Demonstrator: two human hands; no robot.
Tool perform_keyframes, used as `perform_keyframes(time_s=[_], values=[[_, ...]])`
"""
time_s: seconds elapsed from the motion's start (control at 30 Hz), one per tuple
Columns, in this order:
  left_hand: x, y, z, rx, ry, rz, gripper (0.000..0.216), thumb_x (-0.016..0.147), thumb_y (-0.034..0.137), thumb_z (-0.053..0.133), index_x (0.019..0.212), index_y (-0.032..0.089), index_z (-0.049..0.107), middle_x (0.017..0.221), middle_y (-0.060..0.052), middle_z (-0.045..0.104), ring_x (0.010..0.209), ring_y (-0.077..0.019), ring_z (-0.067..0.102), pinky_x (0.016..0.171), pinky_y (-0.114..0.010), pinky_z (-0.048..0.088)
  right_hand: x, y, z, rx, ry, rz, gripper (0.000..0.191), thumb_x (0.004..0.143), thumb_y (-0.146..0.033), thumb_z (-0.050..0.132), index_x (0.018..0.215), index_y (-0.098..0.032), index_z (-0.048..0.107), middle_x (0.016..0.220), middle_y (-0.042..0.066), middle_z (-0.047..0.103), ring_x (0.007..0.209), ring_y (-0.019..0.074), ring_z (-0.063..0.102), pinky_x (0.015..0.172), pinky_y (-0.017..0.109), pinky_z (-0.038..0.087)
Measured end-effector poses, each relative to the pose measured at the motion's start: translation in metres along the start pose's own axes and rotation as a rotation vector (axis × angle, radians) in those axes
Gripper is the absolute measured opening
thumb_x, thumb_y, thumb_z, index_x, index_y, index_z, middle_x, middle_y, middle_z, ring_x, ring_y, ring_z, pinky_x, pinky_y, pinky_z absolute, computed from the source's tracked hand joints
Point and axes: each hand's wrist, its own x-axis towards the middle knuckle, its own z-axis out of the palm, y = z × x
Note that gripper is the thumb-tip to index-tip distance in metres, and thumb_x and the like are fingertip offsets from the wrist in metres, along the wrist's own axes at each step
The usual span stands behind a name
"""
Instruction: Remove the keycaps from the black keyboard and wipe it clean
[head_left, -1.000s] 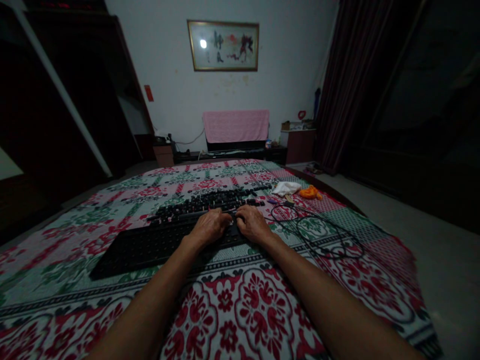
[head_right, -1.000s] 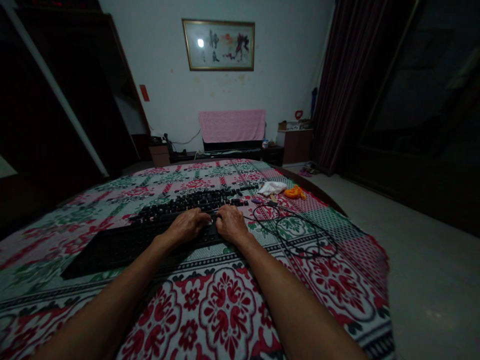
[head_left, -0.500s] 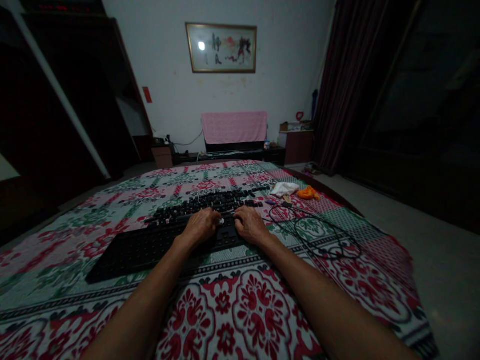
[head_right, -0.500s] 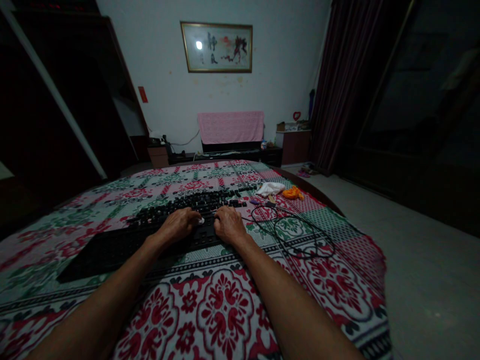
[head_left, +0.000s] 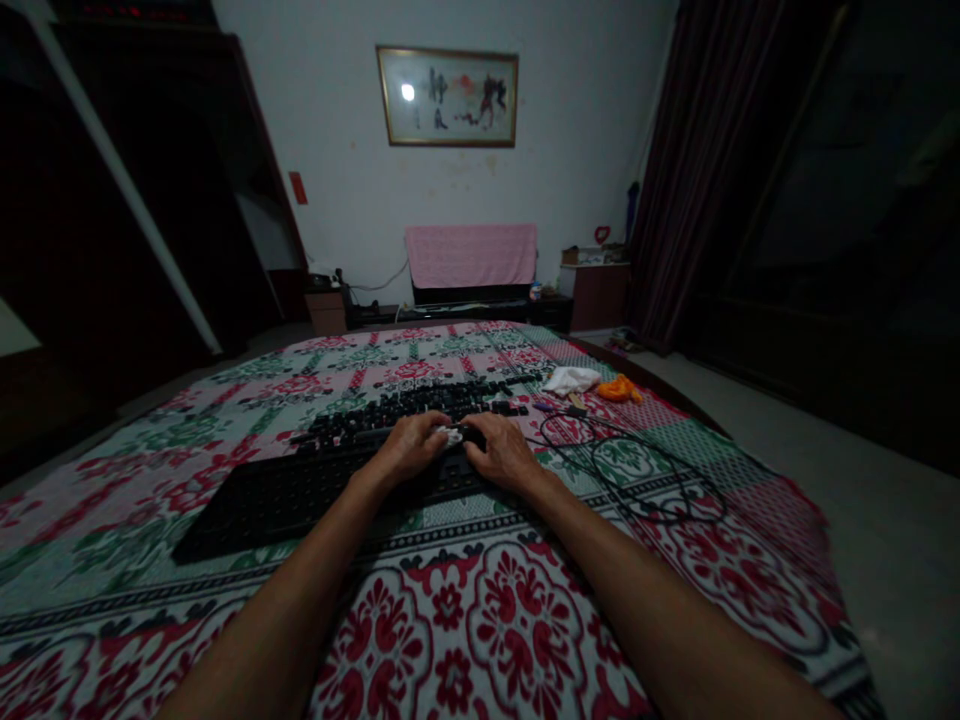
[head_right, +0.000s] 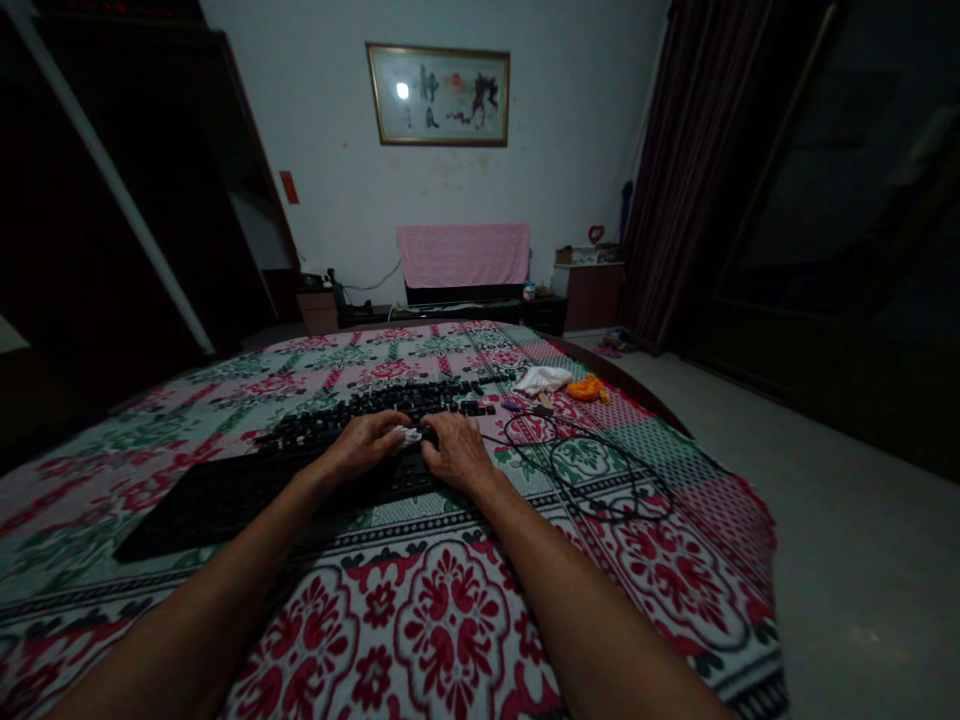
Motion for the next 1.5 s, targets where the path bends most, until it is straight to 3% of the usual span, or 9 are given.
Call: perform_keyframes(time_s=[0.2,0.4,0.5,0.6,0.73,0.9,1.1,1.3,1.5], values=[[0.002,-0.003,0.004,-0.141,0.042,-0.038,0.05,0.076,0.025,0.05,0.124,0.012,0.049,0.104,-0.007,0.065,0.087,-0.017,0.06,0.077,-0.026,0.046,0.003,-0.009,0.002,0.162,-0.017,-0.165,0.042,0.077,-0.016,0.054,0.118,-0.017,0.05,0.11,0.007,0.06,0.099,0.016,0.055,0.086,0.027,0.041],[0.001,-0.003,0.001,-0.185,0.022,-0.013,0.051,0.078,0.031,0.048,0.125,0.01,0.05,0.102,-0.008,0.066,0.084,-0.0169,0.061,0.076,-0.026,0.047,0.005,-0.012,0.002,0.099,-0.001,-0.159,0.025,0.082,-0.019,0.05,0.106,-0.019,0.059,0.083,0.003,0.058,0.078,0.0133,0.054,0.075,0.023,0.041],[0.0,-0.01,0.002,-0.096,0.068,0.011,0.04,0.081,0.038,0.045,0.112,0.017,0.061,0.091,-0.004,0.068,0.081,-0.0162,0.06,0.076,-0.026,0.046,0.006,-0.008,-0.002,0.036,0.03,-0.092,0.018,0.084,-0.022,0.049,0.096,-0.02,0.062,0.078,0.002,0.055,0.074,0.013,0.052,0.071,0.023,0.04],[-0.003,-0.019,0.004,0.108,0.132,-0.004,0.031,0.082,0.033,0.045,0.099,0.02,0.067,0.09,-0.005,0.065,0.086,-0.0172,0.059,0.08,-0.028,0.044,0.007,0.002,-0.005,-0.043,0.074,0.013,0.015,0.081,-0.021,0.052,0.09,-0.017,0.064,0.079,0.004,0.055,0.075,0.0146,0.052,0.071,0.025,0.039],[-0.006,-0.024,0.009,0.276,0.083,-0.009,0.026,0.08,0.027,0.046,0.093,0.022,0.068,0.088,-0.006,0.06,0.085,-0.0181,0.058,0.075,-0.028,0.045,0.007,0.009,-0.007,-0.079,0.067,0.061,0.017,0.077,-0.018,0.055,0.092,-0.015,0.064,0.083,0.005,0.056,0.079,0.0163,0.053,0.074,0.026,0.04],[-0.006,-0.022,0.013,0.292,0.074,0.019,0.026,0.082,0.028,0.046,0.095,0.021,0.067,0.09,-0.006,0.059,0.087,-0.0184,0.057,0.077,-0.029,0.044,0.006,0.0,-0.002,-0.055,-0.053,-0.055,0.021,0.081,-0.017,0.052,0.099,-0.019,0.063,0.084,0.004,0.054,0.081,0.0146,0.052,0.075,0.025,0.041],[-0.008,-0.021,0.013,0.339,0.064,0.059,0.027,0.083,0.025,0.043,0.094,0.02,0.067,0.093,-0.007,0.057,0.09,-0.0196,0.054,0.079,-0.031,0.044,0.005,-0.009,0.0,-0.144,-0.159,-0.079,0.023,0.083,-0.016,0.046,0.097,-0.02,0.063,0.086,0.004,0.052,0.082,0.0139,0.051,0.075,0.024,0.04],[-0.02,-0.024,0.01,0.365,0.07,0.16,0.028,0.085,0.024,0.04,0.101,0.021,0.064,0.096,-0.007,0.056,0.089,-0.0199,0.049,0.077,-0.032,0.044,0.006,-0.01,0.001,-0.202,-0.147,-0.058,0.025,0.08,-0.015,0.046,0.098,-0.021,0.063,0.086,0.005,0.051,0.08,0.015,0.051,0.073,0.025,0.039],[-0.026,-0.029,0.017,0.347,0.125,0.17,0.028,0.086,0.025,0.04,0.106,0.02,0.061,0.099,-0.007,0.053,0.09,-0.0197,0.045,0.079,-0.032,0.044,0.007,-0.013,0.004,-0.229,-0.112,-0.038,0.022,0.076,-0.014,0.047,0.09,-0.019,0.064,0.082,0.004,0.053,0.075,0.0146,0.051,0.069,0.025,0.038]])
